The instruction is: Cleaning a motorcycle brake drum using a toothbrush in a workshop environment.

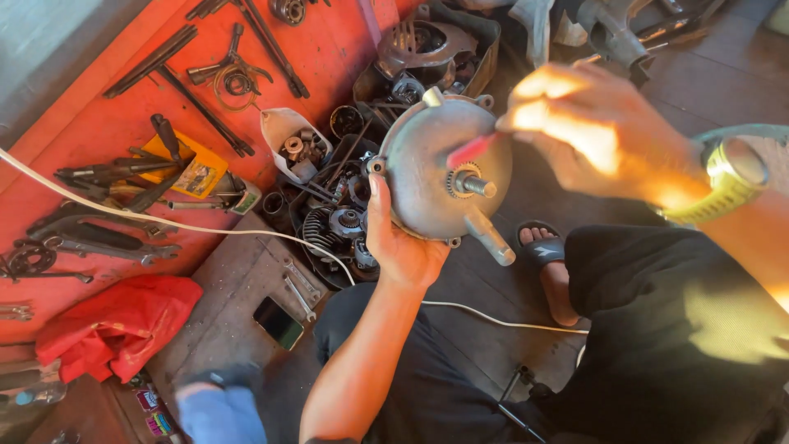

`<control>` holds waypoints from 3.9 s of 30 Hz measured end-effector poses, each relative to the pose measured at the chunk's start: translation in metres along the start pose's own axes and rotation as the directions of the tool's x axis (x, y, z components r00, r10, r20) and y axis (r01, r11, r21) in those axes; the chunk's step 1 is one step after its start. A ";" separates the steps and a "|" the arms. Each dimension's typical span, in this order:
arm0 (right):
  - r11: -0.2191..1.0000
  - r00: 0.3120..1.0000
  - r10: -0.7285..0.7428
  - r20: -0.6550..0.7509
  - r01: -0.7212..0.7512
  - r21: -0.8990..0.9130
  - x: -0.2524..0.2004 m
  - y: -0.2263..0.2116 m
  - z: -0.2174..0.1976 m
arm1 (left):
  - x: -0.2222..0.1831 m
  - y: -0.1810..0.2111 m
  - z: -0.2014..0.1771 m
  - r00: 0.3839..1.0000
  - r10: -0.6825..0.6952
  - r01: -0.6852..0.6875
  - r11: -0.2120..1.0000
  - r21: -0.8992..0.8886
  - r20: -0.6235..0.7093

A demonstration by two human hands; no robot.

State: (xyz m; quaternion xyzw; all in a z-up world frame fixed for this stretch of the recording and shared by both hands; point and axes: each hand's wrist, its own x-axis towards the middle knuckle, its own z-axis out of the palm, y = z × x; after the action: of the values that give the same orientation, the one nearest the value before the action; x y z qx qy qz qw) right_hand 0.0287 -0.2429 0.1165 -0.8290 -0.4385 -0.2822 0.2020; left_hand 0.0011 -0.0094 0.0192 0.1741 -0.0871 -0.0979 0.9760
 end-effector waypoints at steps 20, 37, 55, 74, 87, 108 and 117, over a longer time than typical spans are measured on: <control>0.999 0.999 0.049 -0.010 -0.049 -0.016 -0.004 0.008 0.002 | 0.001 0.003 -0.013 0.994 -0.071 0.060 0.989 -0.137 -0.081; 0.995 0.999 0.039 0.005 -0.039 -0.088 -0.007 0.016 -0.001 | 0.004 0.007 0.012 0.995 -0.017 0.028 0.993 -0.114 0.095; 0.969 0.995 -0.088 -0.039 0.077 -0.235 0.001 0.004 -0.005 | 0.005 0.003 0.008 0.995 -0.006 0.029 0.976 -0.216 0.104; 0.966 0.992 -0.114 0.057 0.124 -0.229 0.007 -0.010 -0.009 | 0.003 0.002 0.009 0.990 0.127 -0.122 0.989 -0.079 0.066; 0.991 0.999 -0.035 0.015 0.036 -0.132 -0.005 0.008 -0.004 | 0.002 0.002 0.001 0.984 0.179 -0.180 0.983 -0.048 -0.028; 0.979 0.998 -0.063 0.000 0.061 -0.194 0.002 -0.006 0.003 | -0.012 0.010 -0.002 0.993 0.115 -0.116 0.990 -0.081 -0.027; 0.983 0.989 -0.147 0.015 0.148 -0.109 0.025 -0.023 0.028 | -0.041 0.039 -0.005 0.979 0.120 -0.120 0.993 0.005 -0.167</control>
State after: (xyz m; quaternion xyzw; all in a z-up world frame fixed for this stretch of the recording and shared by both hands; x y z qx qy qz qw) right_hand 0.0286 -0.1988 0.1135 -0.8050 -0.4832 -0.3174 0.1330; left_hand -0.0316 0.0374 0.0234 0.1734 -0.0153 -0.0242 0.9844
